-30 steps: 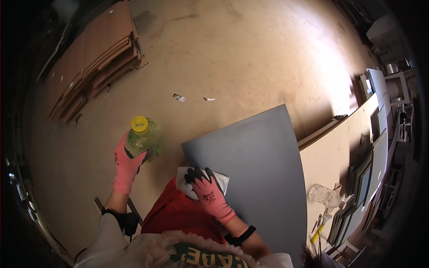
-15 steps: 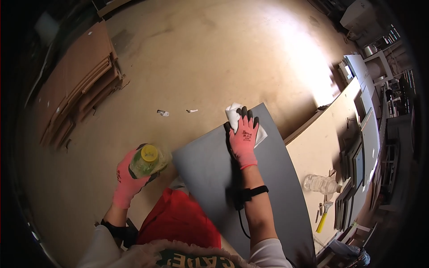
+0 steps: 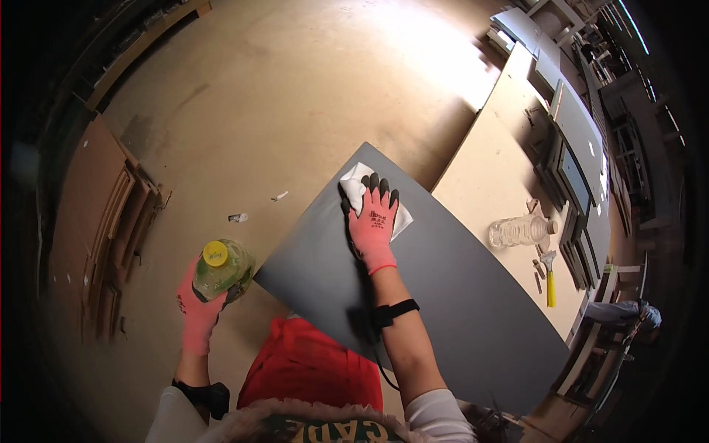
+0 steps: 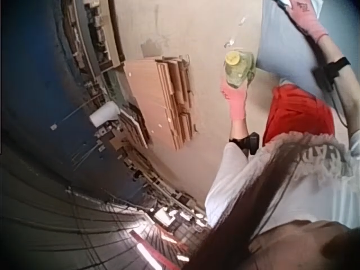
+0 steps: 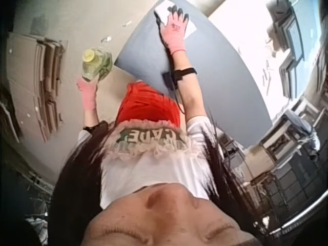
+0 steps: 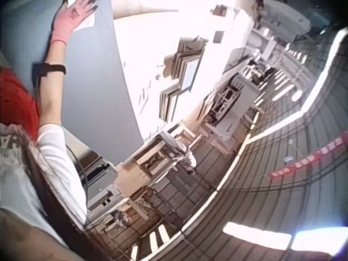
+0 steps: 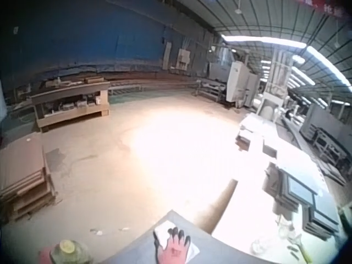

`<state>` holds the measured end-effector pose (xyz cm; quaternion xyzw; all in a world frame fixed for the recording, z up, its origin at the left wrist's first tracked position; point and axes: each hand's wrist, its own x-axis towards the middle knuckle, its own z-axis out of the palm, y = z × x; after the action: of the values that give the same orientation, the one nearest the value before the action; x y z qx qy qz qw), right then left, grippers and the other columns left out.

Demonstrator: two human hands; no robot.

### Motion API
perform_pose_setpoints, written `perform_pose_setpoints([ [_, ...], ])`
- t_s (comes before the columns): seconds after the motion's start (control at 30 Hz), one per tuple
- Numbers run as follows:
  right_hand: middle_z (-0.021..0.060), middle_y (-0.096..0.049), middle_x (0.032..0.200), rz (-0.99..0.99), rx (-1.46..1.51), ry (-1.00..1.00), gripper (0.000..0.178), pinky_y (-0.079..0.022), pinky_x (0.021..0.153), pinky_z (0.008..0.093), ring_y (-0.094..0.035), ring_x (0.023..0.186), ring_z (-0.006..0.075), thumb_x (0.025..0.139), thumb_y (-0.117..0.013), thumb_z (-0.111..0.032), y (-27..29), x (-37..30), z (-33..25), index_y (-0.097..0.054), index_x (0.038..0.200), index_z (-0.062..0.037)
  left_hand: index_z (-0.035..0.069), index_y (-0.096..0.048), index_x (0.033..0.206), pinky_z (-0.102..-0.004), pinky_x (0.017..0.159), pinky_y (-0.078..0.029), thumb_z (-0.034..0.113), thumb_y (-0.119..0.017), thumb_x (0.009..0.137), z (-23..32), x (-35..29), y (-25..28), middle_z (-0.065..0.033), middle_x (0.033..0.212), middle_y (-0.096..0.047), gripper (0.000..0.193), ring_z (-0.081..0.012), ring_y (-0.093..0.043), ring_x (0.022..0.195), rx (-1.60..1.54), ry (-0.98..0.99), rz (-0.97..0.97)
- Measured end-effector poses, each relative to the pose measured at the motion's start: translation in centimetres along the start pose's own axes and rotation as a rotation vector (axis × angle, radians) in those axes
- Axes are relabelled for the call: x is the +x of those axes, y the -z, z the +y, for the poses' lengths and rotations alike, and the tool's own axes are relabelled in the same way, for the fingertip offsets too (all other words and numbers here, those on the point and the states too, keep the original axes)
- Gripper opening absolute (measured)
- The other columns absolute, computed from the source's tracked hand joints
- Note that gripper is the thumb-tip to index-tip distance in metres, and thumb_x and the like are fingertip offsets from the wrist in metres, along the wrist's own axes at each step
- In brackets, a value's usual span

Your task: Clean and inspect furniture panels using a scraper, cloth, and cleaning solution before moving them.

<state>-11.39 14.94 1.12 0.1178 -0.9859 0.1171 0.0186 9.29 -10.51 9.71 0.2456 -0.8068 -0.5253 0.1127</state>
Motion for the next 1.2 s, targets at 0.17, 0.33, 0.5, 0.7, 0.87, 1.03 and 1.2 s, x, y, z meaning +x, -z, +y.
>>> perform_pose_setpoints([
  [0.17, 0.0159, -0.038, 0.134, -0.193, 0.051, -0.171, 0.061, -0.014, 0.11, 0.0474, -0.03, 0.128, 0.0331, 0.076, -0.063, -0.032, 1.8, -8.6, 1.2, -0.044, 0.125, -0.0012, -0.001, -0.051, 0.119, -0.0306, 0.091, -0.041, 0.011, -0.074, 0.064, 1.0, 0.4, -0.9, -0.0083, 0.108, -0.059, 0.062, -0.0171, -0.056, 0.1, 0.062, -0.013, -0.041],
  [0.33, 0.021, -0.038, 0.137, 0.118, -0.227, -1.049, 0.055, -0.017, 0.109, 0.0473, -0.032, 0.128, 0.0373, 0.085, -0.052, -0.028, 3.7, -29.0, 21.3, -0.04, 0.129, 0.0029, -0.003, -0.053, 0.114, -0.0283, 0.087, -0.041, 0.007, -0.069, 0.068, 2.9, -0.1, -3.6, -0.0068, 0.103, -0.059, 0.05, -0.0148, -0.055, 0.095, -0.055, -0.037, -0.134],
  [0.5, 0.0173, -0.034, 0.141, 0.194, -0.236, -1.649, 0.056, -0.016, 0.109, 0.0487, -0.027, 0.133, 0.0331, 0.093, -0.039, -0.035, 7.9, -45.9, 30.4, -0.033, 0.136, 0.0003, -0.002, -0.056, 0.11, -0.0271, 0.085, -0.041, 0.009, -0.068, 0.074, 3.2, -1.6, -4.7, -0.0048, 0.1, -0.061, 0.039, -0.0131, -0.055, 0.092, -0.124, -0.098, -0.23],
  [0.7, 0.0182, -0.04, 0.135, -0.179, -0.06, -0.643, 0.061, -0.015, 0.108, 0.0528, -0.031, 0.129, 0.0333, 0.08, -0.056, -0.035, 3.5, -30.7, 6.3, -0.043, 0.127, 0.0005, -0.002, -0.057, 0.108, -0.0265, 0.085, -0.041, 0.01, -0.069, 0.075, 4.9, -1.9, -4.0, -0.0046, 0.099, -0.061, 0.037, -0.0126, -0.055, 0.091, -0.127, -0.108, -0.29],
  [0.87, 0.011, -0.039, 0.138, -0.243, 0.276, -0.037, 0.064, -0.017, 0.109, 0.0468, -0.032, 0.13, 0.0251, 0.081, -0.055, -0.042, -2.5, -17.9, -14.7, -0.04, 0.132, -0.0059, -0.002, -0.057, 0.108, -0.0267, 0.085, -0.041, 0.01, -0.069, 0.073, 6.8, -0.8, -5.3, -0.0043, 0.099, -0.061, 0.039, -0.0124, -0.055, 0.092, -0.164, -0.17, -0.398],
  [1.03, 0.0121, -0.039, 0.137, -0.198, 0.325, -0.085, 0.063, -0.015, 0.109, 0.0492, -0.033, 0.129, 0.0269, 0.08, -0.056, -0.042, -0.9, -16.8, -11.6, -0.043, 0.129, -0.0057, 0.0, -0.057, 0.111, -0.0292, 0.086, -0.044, 0.005, -0.069, 0.066, 9.2, 2.0, -6.0, -0.0083, 0.102, -0.062, 0.047, -0.0161, -0.058, 0.094, 0.148, -0.333, -0.558],
  [1.2, 0.0192, -0.04, 0.136, 0.107, -0.131, -1.07, 0.058, -0.015, 0.108, 0.0509, -0.031, 0.129, 0.0343, 0.082, -0.053, -0.033, 3.3, -30.9, 9.5, -0.043, 0.127, 0.002, 0.002, -0.061, 0.1, -0.0343, 0.081, -0.048, 0.014, -0.07, 0.061, 13.2, 1.9, -10.6, -0.0154, 0.095, -0.064, 0.041, -0.0298, -0.061, 0.09, 0.59, -0.739, -0.928],
])
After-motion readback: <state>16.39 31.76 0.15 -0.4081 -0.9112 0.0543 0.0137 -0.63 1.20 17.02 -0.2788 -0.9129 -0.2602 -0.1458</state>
